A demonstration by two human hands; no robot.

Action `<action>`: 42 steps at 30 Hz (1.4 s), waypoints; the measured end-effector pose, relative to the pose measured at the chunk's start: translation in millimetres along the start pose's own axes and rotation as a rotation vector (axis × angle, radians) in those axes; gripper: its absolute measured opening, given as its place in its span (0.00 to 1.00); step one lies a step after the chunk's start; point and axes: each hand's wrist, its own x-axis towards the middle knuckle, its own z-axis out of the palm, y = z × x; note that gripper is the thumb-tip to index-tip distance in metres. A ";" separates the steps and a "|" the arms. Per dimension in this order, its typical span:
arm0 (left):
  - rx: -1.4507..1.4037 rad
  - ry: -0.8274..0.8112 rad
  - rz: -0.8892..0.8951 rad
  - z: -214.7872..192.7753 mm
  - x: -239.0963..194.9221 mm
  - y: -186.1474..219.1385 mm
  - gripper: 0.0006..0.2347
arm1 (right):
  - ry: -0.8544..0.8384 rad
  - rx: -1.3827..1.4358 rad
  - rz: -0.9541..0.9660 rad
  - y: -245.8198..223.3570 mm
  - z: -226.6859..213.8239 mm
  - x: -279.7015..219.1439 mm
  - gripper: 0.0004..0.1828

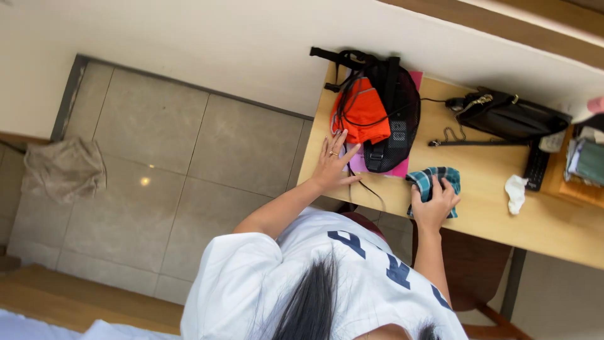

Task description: Clean the desk and organize items on it.

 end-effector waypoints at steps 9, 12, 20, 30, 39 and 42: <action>0.203 -0.106 0.023 -16.4 12.7 2.4 0.28 | -0.018 -0.083 -0.063 49.7 1.0 -4.3 0.23; 0.302 -0.122 -0.006 -22.3 13.8 14.6 0.25 | -0.048 -0.085 -0.058 74.4 10.4 -7.1 0.36; 0.511 -0.030 -0.200 15.5 0.7 21.1 0.21 | -0.299 0.003 -0.260 51.1 -5.2 -19.2 0.49; 0.259 -0.043 -0.166 4.3 -81.1 126.4 0.41 | -0.077 0.096 -0.223 104.7 -27.6 -3.7 0.43; 0.284 0.100 -0.201 -1.2 -87.5 92.4 0.08 | -0.174 0.178 -0.390 84.9 -33.7 -30.3 0.32; -0.165 0.197 -0.235 -22.0 -63.8 88.7 0.07 | -0.204 0.198 -0.433 48.6 -30.9 -43.5 0.32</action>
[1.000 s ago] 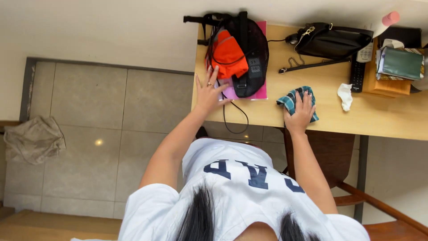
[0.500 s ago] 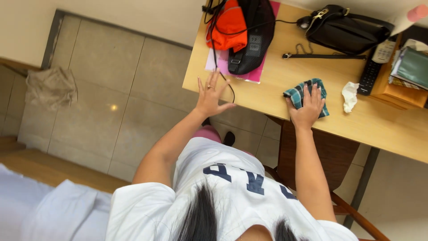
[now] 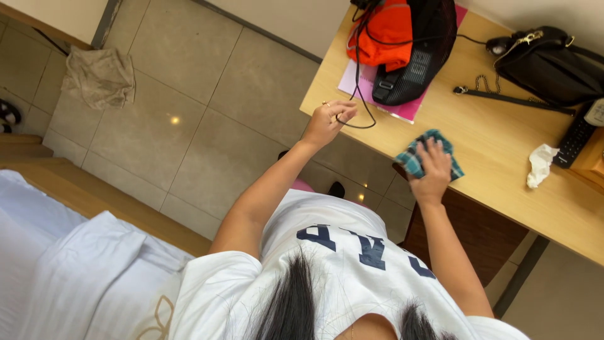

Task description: Clean the desk and organize items on it.

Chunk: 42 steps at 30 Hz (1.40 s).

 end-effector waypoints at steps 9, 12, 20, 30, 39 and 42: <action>-0.515 0.011 -0.019 -31.7 56.7 0.8 0.08 | -0.210 0.176 -0.212 -135.6 67.2 68.2 0.43; -0.574 -0.061 0.008 -33.9 64.4 -7.6 0.07 | -0.284 0.215 -0.230 -167.9 107.4 89.0 0.44; -0.627 -0.364 0.077 -36.3 73.8 -12.9 0.16 | -0.586 0.520 -0.045 -207.8 117.4 90.2 0.31; -0.437 -0.575 0.074 -20.9 32.9 -60.4 0.14 | -0.501 0.797 0.816 -24.8 62.3 -46.7 0.31; -0.278 -0.004 0.026 -23.0 2.2 20.8 0.09 | 0.306 1.062 0.824 -53.8 19.9 17.1 0.20; -0.583 -0.127 -0.166 5.0 -20.2 47.2 0.14 | 0.297 1.378 0.753 -68.5 19.3 14.3 0.18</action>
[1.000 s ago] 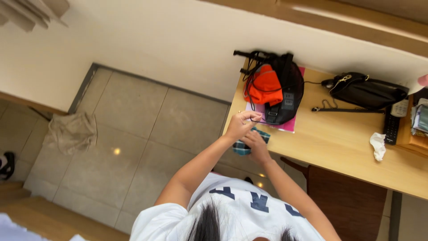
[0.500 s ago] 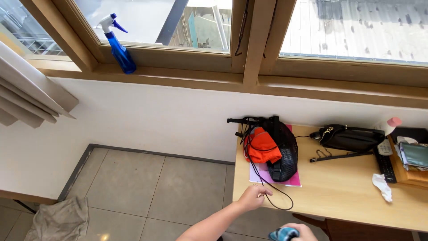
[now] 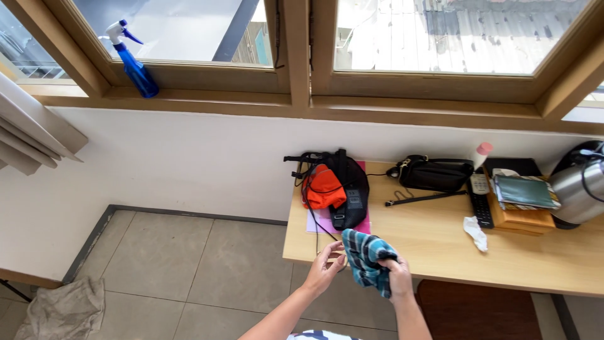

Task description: Clean the desk and organize items on it.

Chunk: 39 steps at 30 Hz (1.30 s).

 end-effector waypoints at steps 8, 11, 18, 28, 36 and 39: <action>-0.378 -0.086 -0.192 92.3 -37.3 -15.1 0.14 | -0.058 0.083 0.105 -34.5 -42.1 -48.0 0.16; -0.263 -0.004 -0.168 108.8 -40.5 -6.2 0.09 | -0.066 -0.030 0.026 -39.1 -79.8 -52.7 0.17; -0.215 -0.077 -0.100 136.8 -11.6 8.4 0.09 | -0.053 -0.154 -0.115 -50.5 -136.7 -68.2 0.19; -0.156 -0.354 0.005 165.5 18.7 38.9 0.09 | 0.096 -0.352 -0.210 -89.0 -156.7 -103.1 0.26; -0.163 -0.595 -0.091 171.9 61.5 37.2 0.09 | 0.743 -0.416 -0.272 -85.1 -135.5 -100.0 0.22; -0.235 -0.632 0.143 165.3 70.5 38.7 0.06 | 0.633 -0.443 -0.239 -61.7 -111.2 -100.4 0.19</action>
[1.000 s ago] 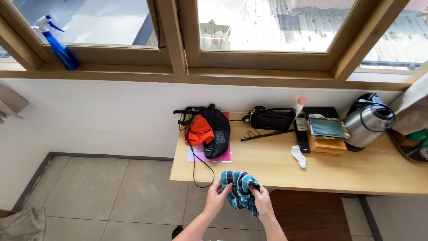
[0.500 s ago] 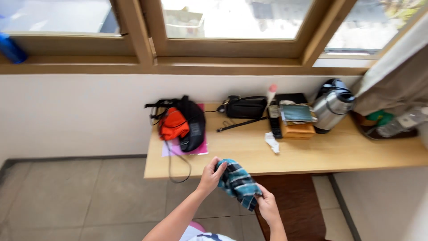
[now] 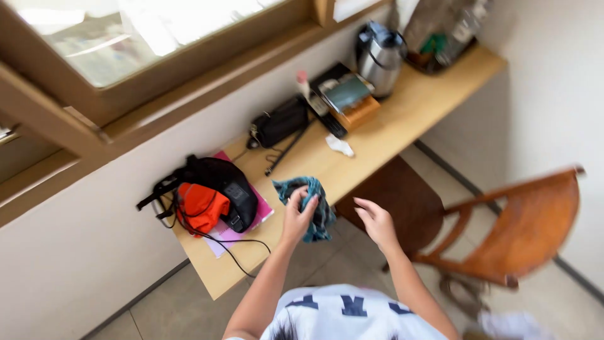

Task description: Clean the desk and organize items on it.

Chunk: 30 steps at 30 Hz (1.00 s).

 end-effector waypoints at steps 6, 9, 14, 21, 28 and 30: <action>-0.201 -0.168 -0.226 -8.0 -5.4 -21.1 0.06 | -0.113 0.069 0.251 -11.6 57.0 -39.5 0.26; -0.291 -0.247 -0.350 -5.2 -19.7 -14.5 0.04 | -0.058 0.138 0.449 -25.3 64.1 -53.7 0.32; -0.677 -0.521 -0.413 -8.1 -27.5 11.1 0.08 | 0.069 0.823 0.504 -43.5 38.7 -56.9 0.38; -0.481 -0.498 -0.150 -24.8 -20.5 0.1 0.10 | 0.118 0.731 0.325 -86.6 35.2 -52.4 0.33; -0.345 -0.290 -0.153 -32.4 -8.1 22.8 0.29 | 0.025 0.401 0.056 -108.3 56.8 -23.1 0.30; -0.248 -0.296 -0.009 -27.5 0.4 14.3 0.27 | 0.009 0.311 -0.014 -103.7 53.6 -8.0 0.28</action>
